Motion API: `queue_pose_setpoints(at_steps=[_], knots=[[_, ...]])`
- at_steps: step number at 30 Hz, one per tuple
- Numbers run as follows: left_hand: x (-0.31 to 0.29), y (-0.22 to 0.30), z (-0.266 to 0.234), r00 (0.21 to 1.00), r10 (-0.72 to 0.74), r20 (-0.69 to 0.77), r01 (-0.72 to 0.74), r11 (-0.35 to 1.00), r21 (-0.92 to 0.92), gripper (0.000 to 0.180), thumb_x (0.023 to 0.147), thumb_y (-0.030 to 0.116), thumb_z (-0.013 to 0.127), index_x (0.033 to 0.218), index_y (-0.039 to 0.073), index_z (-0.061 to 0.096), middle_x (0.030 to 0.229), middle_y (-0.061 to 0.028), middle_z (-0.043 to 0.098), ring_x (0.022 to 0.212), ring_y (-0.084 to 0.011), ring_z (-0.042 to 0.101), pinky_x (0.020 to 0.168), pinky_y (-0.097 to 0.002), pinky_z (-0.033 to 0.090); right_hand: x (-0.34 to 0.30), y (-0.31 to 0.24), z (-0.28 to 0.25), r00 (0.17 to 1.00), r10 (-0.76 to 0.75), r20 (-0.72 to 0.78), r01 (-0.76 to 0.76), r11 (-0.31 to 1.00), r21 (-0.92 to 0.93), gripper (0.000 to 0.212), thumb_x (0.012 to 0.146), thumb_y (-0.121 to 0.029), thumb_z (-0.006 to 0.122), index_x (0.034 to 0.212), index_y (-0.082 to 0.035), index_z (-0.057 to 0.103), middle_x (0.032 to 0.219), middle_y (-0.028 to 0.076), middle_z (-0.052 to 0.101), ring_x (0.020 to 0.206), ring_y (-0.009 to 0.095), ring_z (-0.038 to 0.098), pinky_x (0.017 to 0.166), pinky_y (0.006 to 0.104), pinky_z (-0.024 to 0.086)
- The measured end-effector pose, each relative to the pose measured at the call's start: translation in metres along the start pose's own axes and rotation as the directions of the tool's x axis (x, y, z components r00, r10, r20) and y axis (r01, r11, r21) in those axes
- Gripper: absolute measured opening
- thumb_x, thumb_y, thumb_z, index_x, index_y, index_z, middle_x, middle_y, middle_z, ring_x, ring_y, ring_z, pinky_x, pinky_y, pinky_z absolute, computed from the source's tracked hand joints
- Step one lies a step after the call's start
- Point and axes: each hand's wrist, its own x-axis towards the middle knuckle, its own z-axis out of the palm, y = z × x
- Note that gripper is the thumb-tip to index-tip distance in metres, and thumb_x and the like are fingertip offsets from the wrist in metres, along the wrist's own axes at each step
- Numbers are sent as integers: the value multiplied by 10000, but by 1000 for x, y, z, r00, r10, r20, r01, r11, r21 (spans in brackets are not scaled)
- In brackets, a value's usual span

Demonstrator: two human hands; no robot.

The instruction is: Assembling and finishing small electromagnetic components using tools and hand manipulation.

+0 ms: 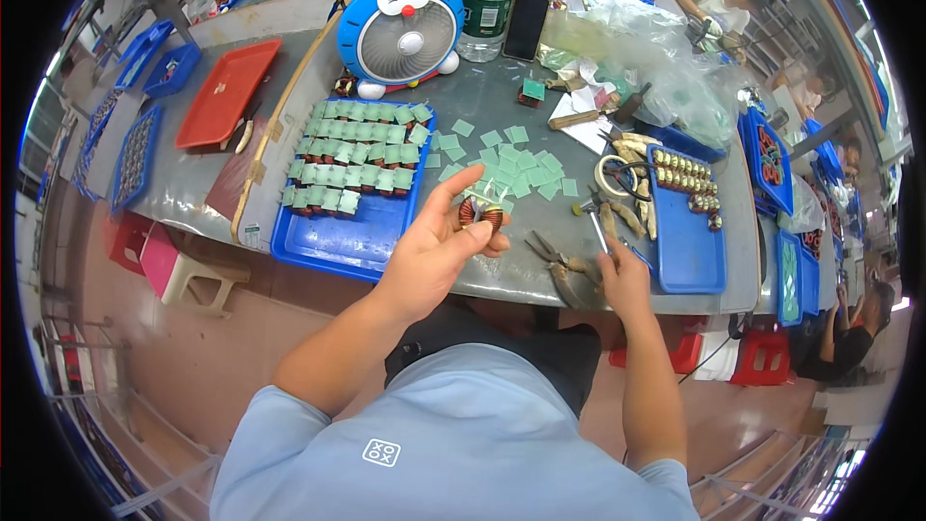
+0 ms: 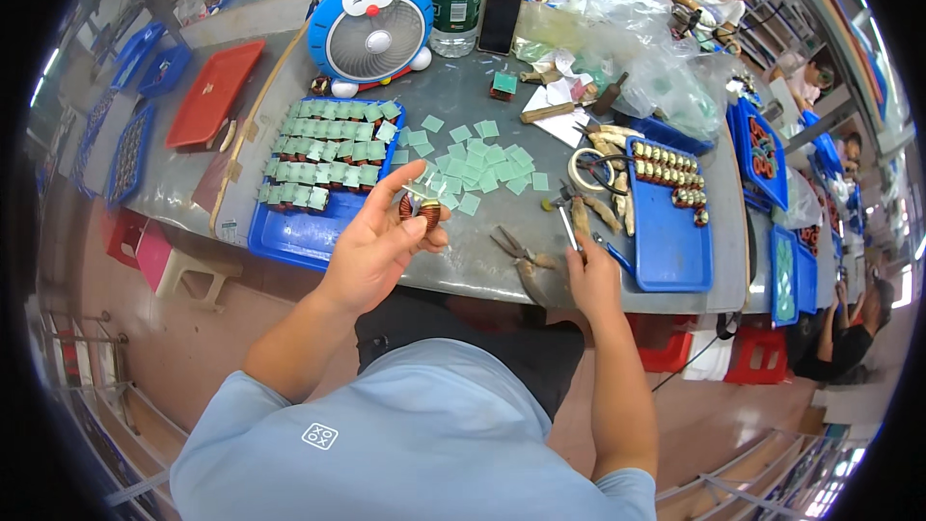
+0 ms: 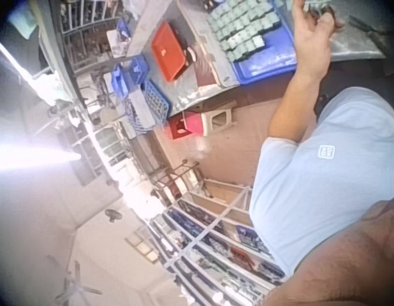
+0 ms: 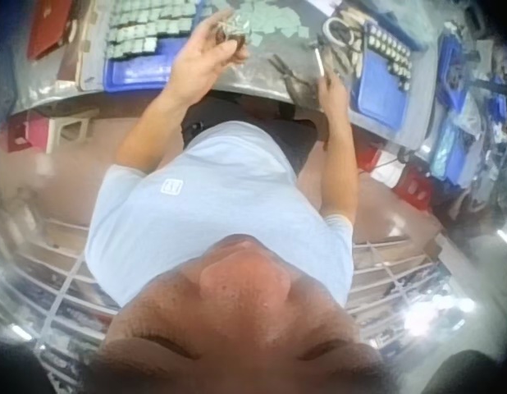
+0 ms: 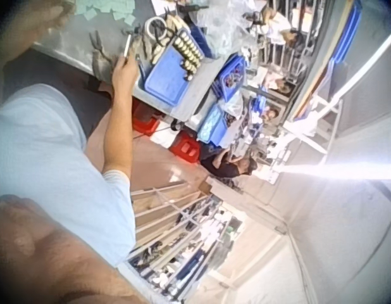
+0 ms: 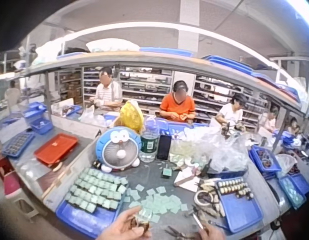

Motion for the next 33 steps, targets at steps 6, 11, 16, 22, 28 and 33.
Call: queue_pose_setpoints(at_steps=[6, 11, 16, 22, 28, 33], knots=[[3, 4, -5, 998, -19, 56, 26, 991, -134, 632, 1008, 107, 574, 1580, 105, 307, 1235, -169, 608, 1006, -207, 632, 920, -376, 492, -11, -2, 30, 742, -589, -320, 442, 789, -427, 376, 868, -108, 739, 1230, -33, 672, 1085, 185, 642, 999, 384, 581, 873, 461, 477], [6, 7, -8, 969, -12, 246, 120, 897, -426, 624, 993, 195, 552, 1570, 97, 335, 1240, -177, 583, 922, -210, 587, 835, -351, 472, -33, -3, 64, 768, -617, -171, 505, 748, -431, 472, 863, -258, 760, 1267, -46, 640, 1259, 184, 586, 1224, 398, 518, 1048, 525, 382], [10, 7, -9, 951, 4, 311, 156, 858, -489, 615, 995, 177, 522, 1575, 103, 333, 1236, -173, 581, 932, -214, 582, 841, -350, 466, -34, -1, 70, 781, -577, -239, 464, 792, -398, 486, 849, -252, 769, 1270, -50, 633, 1273, 180, 586, 1218, 393, 526, 1041, 510, 388], [8, 6, -5, 952, 21, 304, 140, 856, -497, 584, 1009, 158, 533, 1562, 128, 348, 1225, -192, 608, 949, -236, 612, 869, -377, 477, -33, 3, 73, 771, -577, -269, 458, 796, -395, 482, 836, -248, 773, 1259, -56, 643, 1265, 174, 596, 1209, 384, 536, 1034, 501, 394], [4, 2, 8, 999, -31, 24, 29, 996, 78, 565, 1009, 78, 611, 1519, 91, 370, 1280, -201, 635, 1064, -246, 690, 934, -374, 544, -33, 2, 72, 771, -564, -294, 447, 809, -382, 474, 828, -247, 778, 1245, -57, 657, 1257, 166, 603, 1196, 379, 545, 1031, 497, 399], [1, -2, 13, 1000, 1, 10, -4, 974, 229, 598, 977, 25, 643, 1509, 69, 374, 1305, -215, 630, 1112, -255, 686, 971, -391, 543, -34, 0, 72, 776, -561, -287, 449, 812, -373, 473, 823, -253, 782, 1240, -62, 666, 1257, 156, 607, 1196, 369, 548, 1037, 494, 400]])
